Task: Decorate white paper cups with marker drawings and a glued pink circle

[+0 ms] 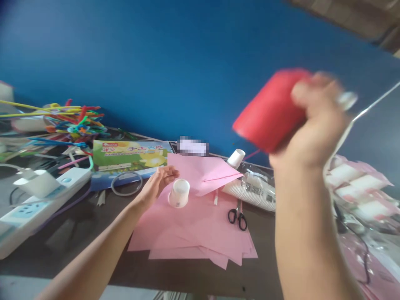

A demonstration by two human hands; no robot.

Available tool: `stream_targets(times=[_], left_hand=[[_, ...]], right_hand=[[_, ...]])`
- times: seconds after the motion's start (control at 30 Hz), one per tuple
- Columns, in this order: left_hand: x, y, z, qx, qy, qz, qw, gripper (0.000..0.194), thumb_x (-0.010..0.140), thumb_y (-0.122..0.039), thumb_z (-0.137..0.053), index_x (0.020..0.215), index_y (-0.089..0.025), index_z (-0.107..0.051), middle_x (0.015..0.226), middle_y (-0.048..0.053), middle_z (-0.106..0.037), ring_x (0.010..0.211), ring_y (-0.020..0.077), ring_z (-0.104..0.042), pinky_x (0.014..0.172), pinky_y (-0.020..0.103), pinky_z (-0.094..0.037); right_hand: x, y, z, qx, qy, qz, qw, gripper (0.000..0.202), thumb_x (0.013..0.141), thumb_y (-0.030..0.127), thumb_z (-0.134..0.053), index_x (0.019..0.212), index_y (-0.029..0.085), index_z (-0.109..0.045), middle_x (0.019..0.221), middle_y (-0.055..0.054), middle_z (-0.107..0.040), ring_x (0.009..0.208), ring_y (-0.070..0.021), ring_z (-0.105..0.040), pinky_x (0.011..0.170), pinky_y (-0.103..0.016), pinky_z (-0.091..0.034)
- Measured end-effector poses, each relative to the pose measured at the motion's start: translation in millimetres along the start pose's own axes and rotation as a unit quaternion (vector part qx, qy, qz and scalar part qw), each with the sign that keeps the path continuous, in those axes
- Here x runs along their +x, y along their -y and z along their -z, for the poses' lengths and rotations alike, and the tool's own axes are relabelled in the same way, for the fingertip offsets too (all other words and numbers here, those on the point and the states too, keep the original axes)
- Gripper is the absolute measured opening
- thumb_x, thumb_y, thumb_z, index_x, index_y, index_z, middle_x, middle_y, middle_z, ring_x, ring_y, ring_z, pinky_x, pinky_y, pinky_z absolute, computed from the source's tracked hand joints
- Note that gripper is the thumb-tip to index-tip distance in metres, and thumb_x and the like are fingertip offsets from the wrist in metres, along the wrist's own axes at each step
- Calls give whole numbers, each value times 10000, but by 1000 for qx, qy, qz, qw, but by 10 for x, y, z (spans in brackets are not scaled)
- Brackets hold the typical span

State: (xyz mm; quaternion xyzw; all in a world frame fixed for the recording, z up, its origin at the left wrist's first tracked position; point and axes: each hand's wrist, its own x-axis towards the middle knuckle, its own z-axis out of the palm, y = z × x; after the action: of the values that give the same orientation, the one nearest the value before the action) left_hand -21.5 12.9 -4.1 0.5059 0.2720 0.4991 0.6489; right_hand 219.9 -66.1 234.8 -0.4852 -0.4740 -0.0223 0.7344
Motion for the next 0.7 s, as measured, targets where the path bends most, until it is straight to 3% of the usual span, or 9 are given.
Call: stream_targets(times=[0.07,0.13,0.2,0.33,0.43,0.57,0.7], left_hand=[[-18,-22,-8,14,-3,7,1000,628,838,-644,-413,1170,-124,-535,1188,173,-614,1123,254,-584,1021,428,-399],[-57,-82,-14,39,18,11,999,627,823,-633,-458,1198,-136,-534,1230,175,-596,1172,264,-552,1039,433,-379],[-102,-166,-5,74,63,21,995,635,803,-605,-523,1262,-167,-505,1306,173,-549,1241,279,-495,1059,442,-353],[-138,-281,58,137,166,43,976,737,733,-536,-652,1369,-259,-404,1418,146,-445,1331,298,-386,1058,463,-345],[-121,-278,89,179,209,41,960,829,695,-462,-709,1412,-284,-334,1433,131,-424,1346,288,-364,1050,451,-354],[-118,-251,48,267,217,14,939,870,646,-403,-749,1408,-265,-352,1407,119,-448,1307,292,-404,1042,441,-362],[-131,-247,-13,317,202,36,926,813,654,-372,-727,1383,-266,-383,1214,88,-581,1122,276,-544,936,430,-448]], right_hand=[[-311,-78,2,114,10,-117,987,101,710,174,-564,793,208,-610,842,-27,-575,707,-165,-592,605,-344,-474],[-633,-258,59,120,14,-224,967,335,555,188,-693,874,208,-594,776,-3,-574,585,-135,-525,515,-297,-418],[-903,-494,111,117,31,-259,958,466,517,207,-752,943,220,-561,803,10,-578,636,-130,-532,557,-279,-418],[-1230,-966,101,51,56,-218,973,518,562,262,-772,1009,236,-509,896,9,-577,788,-161,-572,714,-338,-456],[-1365,-1183,41,-16,43,-197,979,523,600,296,-767,1044,238,-498,1020,-21,-564,882,-188,-580,793,-382,-459],[-1505,-1246,-55,-89,62,-138,985,478,644,310,-740,1046,231,-495,1053,-41,-547,956,-216,-570,856,-420,-460],[-1628,-1253,-184,-89,106,-96,986,458,670,295,-715,1055,225,-479,1058,-56,-558,991,-224,-567,896,-439,-455]])
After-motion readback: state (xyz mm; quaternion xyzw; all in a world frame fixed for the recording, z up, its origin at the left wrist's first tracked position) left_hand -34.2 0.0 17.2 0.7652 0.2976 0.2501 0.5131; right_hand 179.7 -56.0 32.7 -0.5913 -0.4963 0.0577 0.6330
